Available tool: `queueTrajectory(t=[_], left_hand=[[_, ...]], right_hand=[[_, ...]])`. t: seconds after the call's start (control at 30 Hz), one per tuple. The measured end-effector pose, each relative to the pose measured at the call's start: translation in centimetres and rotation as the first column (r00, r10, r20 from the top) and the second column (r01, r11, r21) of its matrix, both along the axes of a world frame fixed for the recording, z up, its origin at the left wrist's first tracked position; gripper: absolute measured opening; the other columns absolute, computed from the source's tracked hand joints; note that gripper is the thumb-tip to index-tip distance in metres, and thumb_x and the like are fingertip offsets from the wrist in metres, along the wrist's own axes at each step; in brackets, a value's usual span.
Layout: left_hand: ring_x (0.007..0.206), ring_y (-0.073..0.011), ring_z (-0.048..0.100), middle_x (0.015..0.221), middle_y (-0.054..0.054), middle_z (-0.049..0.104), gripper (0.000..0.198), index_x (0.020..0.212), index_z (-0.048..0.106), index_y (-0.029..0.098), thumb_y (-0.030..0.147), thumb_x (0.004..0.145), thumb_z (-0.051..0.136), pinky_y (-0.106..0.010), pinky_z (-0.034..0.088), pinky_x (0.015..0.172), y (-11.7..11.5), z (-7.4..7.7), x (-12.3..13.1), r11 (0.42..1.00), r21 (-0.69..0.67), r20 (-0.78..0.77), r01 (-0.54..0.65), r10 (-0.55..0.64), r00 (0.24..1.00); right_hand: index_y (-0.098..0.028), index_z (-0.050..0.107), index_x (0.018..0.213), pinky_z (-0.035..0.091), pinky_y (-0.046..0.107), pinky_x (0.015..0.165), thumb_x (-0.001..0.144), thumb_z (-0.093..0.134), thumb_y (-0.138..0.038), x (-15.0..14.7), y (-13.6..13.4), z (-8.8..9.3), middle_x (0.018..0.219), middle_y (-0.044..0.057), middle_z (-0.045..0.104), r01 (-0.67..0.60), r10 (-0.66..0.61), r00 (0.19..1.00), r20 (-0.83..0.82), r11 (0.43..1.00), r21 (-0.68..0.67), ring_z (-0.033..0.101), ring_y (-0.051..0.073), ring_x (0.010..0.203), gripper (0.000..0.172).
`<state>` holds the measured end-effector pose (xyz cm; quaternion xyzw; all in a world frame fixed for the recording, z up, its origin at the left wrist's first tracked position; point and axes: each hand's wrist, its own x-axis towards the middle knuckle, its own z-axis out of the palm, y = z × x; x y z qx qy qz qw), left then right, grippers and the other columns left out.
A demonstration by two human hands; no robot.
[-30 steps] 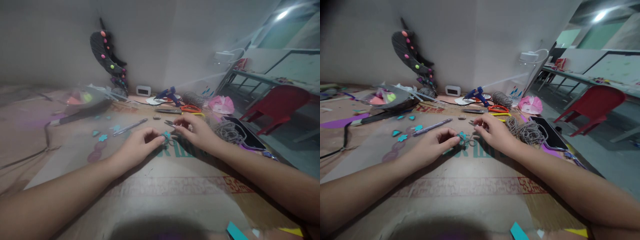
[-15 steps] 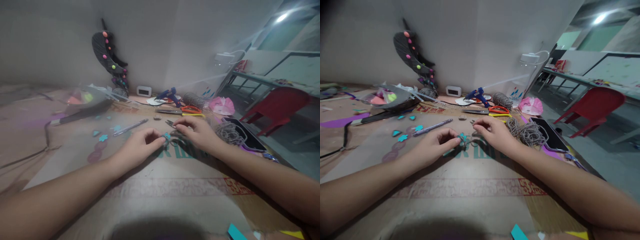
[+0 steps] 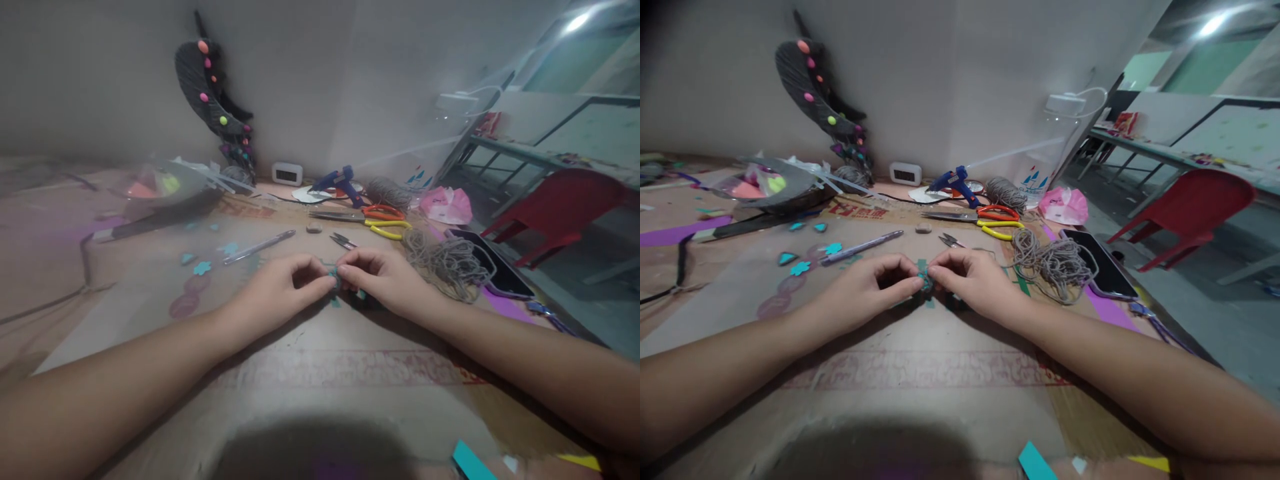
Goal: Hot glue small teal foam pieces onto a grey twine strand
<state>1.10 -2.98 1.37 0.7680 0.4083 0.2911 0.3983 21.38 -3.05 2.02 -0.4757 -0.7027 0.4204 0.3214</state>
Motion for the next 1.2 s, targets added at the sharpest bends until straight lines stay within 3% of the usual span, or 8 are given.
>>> queueTrajectory(t=[0.13, 0.4, 0.8, 1.07, 1.2], left_hand=[[0.08, -0.0176, 0.062, 0.085, -0.001, 0.072, 0.023, 0.087, 0.069, 0.02, 0.041, 0.087, 0.059, -0.027, 0.046, 0.072, 0.04, 0.0, 0.02, 1.0, 0.0, 0.007, 0.003, -0.003, 1.0], [0.075, -0.0167, 0.06, 0.08, 0.0, 0.07, 0.02, 0.081, 0.067, 0.019, 0.037, 0.086, 0.058, -0.026, 0.044, 0.068, 0.06, -0.09, 0.02, 0.999, 0.039, -0.027, -0.025, 0.026, 0.999], [0.071, -0.0156, 0.059, 0.076, 0.0, 0.069, 0.021, 0.079, 0.067, 0.019, 0.037, 0.086, 0.058, -0.025, 0.042, 0.064, -0.03, -0.34, 0.08, 0.998, 0.066, -0.059, -0.001, 0.005, 0.998], [0.074, -0.0157, 0.06, 0.078, 0.001, 0.07, 0.019, 0.08, 0.067, 0.02, 0.036, 0.086, 0.058, -0.025, 0.043, 0.067, 0.01, -0.24, 0.08, 0.999, 0.052, -0.047, 0.004, -0.001, 0.999], [0.073, -0.0155, 0.059, 0.077, 0.0, 0.069, 0.018, 0.079, 0.066, 0.019, 0.033, 0.085, 0.058, -0.025, 0.043, 0.067, 0.01, -0.09, 0.13, 0.999, 0.037, -0.034, -0.02, 0.021, 0.999]], right_hand=[[-0.016, 0.064, 0.082, 0.046, 0.022, 0.055, 0.087, 0.059, -0.032, -0.2, -0.27, 0.22, 0.064, 0.0, 0.065, -0.006, 0.006, 1.0, -0.026, 1.0, -0.021, 0.056, 0.01, 0.056, 0.017], [-0.016, 0.066, 0.088, 0.047, 0.024, 0.058, 0.086, 0.06, -0.033, -0.08, -0.29, 0.1, 0.071, 0.0, 0.066, 0.004, -0.003, 1.0, -0.014, 0.998, 0.069, 0.058, 0.011, 0.061, 0.018], [-0.018, 0.067, 0.08, 0.045, 0.024, 0.064, 0.085, 0.058, -0.023, -0.44, -0.66, 0.21, 0.066, -0.001, 0.066, -0.019, -0.031, 0.979, 0.203, 0.97, 0.242, 0.058, 0.012, 0.064, 0.012], [-0.018, 0.067, 0.089, 0.045, 0.023, 0.059, 0.089, 0.051, -0.023, -0.31, -0.68, -0.07, 0.067, -0.001, 0.066, -0.019, -0.018, 0.983, 0.181, 0.98, 0.2, 0.057, 0.011, 0.06, 0.017], [-0.016, 0.065, 0.107, 0.047, 0.025, 0.061, 0.096, 0.04, -0.026, 0.06, -0.34, -0.13, 0.068, 0.0, 0.064, 0.02, -0.022, 1.0, 0.008, 0.987, 0.157, 0.057, 0.012, 0.062, 0.029]])
